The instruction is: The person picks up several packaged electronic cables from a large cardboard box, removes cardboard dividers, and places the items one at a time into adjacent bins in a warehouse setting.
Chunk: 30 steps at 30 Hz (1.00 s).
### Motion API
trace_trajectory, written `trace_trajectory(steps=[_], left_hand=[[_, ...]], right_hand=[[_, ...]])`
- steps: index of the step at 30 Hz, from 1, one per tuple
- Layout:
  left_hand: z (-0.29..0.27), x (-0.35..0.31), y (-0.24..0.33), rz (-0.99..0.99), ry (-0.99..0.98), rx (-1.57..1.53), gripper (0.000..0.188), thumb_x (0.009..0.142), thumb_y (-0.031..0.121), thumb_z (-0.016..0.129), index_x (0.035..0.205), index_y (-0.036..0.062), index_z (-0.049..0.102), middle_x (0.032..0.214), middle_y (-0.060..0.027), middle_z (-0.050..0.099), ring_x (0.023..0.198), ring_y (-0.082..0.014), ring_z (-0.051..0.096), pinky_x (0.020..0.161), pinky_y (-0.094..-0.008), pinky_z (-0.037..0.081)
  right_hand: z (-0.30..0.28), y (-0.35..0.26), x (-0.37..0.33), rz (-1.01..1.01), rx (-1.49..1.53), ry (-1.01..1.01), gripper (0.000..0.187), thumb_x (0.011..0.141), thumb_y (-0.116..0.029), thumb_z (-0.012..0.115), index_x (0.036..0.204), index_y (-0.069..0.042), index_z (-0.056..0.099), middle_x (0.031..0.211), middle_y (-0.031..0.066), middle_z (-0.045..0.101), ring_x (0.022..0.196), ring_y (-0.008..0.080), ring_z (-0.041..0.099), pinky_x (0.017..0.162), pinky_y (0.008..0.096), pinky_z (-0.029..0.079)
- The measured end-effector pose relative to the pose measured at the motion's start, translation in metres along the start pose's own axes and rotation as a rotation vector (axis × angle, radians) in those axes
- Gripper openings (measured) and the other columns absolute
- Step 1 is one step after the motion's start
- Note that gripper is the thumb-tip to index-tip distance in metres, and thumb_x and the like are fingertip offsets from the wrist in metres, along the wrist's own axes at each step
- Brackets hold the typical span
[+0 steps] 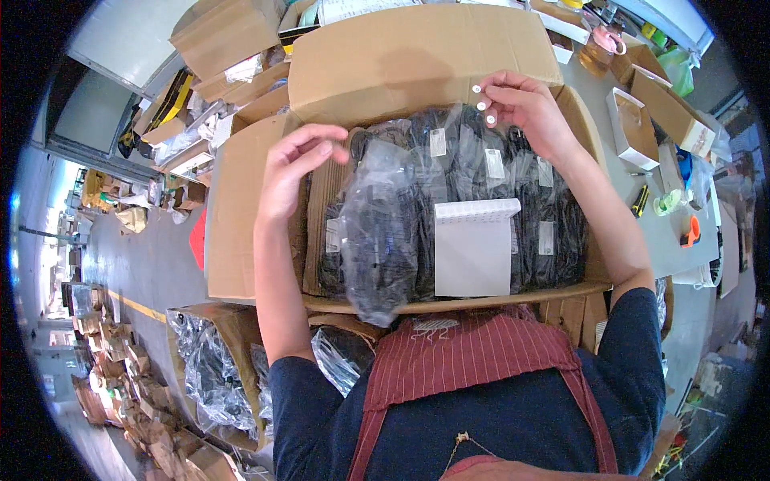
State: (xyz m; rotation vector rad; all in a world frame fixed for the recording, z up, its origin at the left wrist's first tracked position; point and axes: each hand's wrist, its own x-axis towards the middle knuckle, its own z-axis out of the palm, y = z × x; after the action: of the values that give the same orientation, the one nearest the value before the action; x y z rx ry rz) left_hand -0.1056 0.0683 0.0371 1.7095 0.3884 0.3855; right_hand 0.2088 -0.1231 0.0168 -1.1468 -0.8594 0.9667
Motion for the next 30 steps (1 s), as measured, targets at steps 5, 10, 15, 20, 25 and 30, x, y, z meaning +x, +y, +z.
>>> trace_trajectory(steps=[5, 10, 15, 20, 25, 30], left_hand=[[0.024, 0.012, -0.015, 0.202, 0.007, 0.518, 0.049, 0.092, 0.033, 0.062, 0.132, 0.0054, 0.055, 0.126, -0.0123, 0.059, 0.124, -0.0237, 0.049, 0.108, -0.0368, 0.034], [0.039, 0.004, -0.028, 0.297, -0.156, 0.714, 0.056, 0.085, 0.026, 0.073, 0.132, 0.0044, 0.053, 0.129, -0.0179, 0.056, 0.118, -0.0266, 0.055, 0.103, -0.0356, 0.042], [0.025, -0.002, 0.011, 0.139, -0.073, 0.723, 0.012, 0.082, 0.008, 0.07, 0.086, -0.0027, 0.068, 0.074, -0.0085, 0.069, 0.069, -0.0192, 0.067, 0.066, -0.0301, 0.053], [0.017, -0.011, 0.022, -0.246, -0.689, 0.478, 0.056, 0.098, 0.045, 0.051, 0.074, -0.0014, 0.071, 0.062, -0.0099, 0.066, 0.062, -0.0158, 0.066, 0.058, -0.0289, 0.051], [0.041, -0.007, 0.001, -0.695, -0.539, 0.769, 0.078, 0.099, 0.058, 0.036, 0.07, -0.0104, 0.061, 0.062, -0.0162, 0.06, 0.061, -0.0237, 0.062, 0.06, -0.0372, 0.048], [0.043, 0.007, -0.017, -0.493, -0.08, 0.839, 0.077, 0.099, 0.058, 0.031, 0.075, -0.0049, 0.069, 0.075, -0.0266, 0.065, 0.086, -0.0466, 0.063, 0.083, -0.0468, 0.049]], right_hand=[[0.0, 0.005, -0.002, 0.008, -0.046, 0.026, 0.017, 0.096, -0.017, 0.057, 0.104, -0.003, 0.063, 0.085, 0.002, 0.063, 0.072, 0.01, 0.058, 0.071, 0.0258, 0.049], [-0.003, 0.01, 0.0, -0.013, -0.049, 0.014, 0.02, 0.094, -0.019, 0.06, 0.104, -0.002, 0.064, 0.089, 0.004, 0.067, 0.073, 0.0103, 0.061, 0.071, 0.0257, 0.051], [-0.006, 0.01, 0.0, -0.002, -0.095, 0.023, 0.02, 0.094, -0.018, 0.06, 0.104, -0.002, 0.064, 0.089, 0.0043, 0.067, 0.073, 0.0104, 0.061, 0.072, 0.0259, 0.051], [-0.005, 0.008, 0.001, -0.006, -0.091, -0.028, 0.018, 0.093, -0.016, 0.059, 0.103, -0.001, 0.064, 0.085, 0.0058, 0.067, 0.071, 0.0126, 0.065, 0.068, 0.027, 0.054], [0.0, 0.004, -0.004, 0.032, -0.084, -0.035, 0.019, 0.094, -0.016, 0.059, 0.103, 0.0, 0.063, 0.083, 0.0065, 0.067, 0.07, 0.0135, 0.066, 0.066, 0.0282, 0.055], [0.003, 0.003, -0.006, 0.032, -0.102, -0.032, 0.018, 0.093, -0.015, 0.06, 0.103, 0.0, 0.064, 0.083, 0.006, 0.067, 0.07, 0.0132, 0.066, 0.067, 0.0274, 0.055]])
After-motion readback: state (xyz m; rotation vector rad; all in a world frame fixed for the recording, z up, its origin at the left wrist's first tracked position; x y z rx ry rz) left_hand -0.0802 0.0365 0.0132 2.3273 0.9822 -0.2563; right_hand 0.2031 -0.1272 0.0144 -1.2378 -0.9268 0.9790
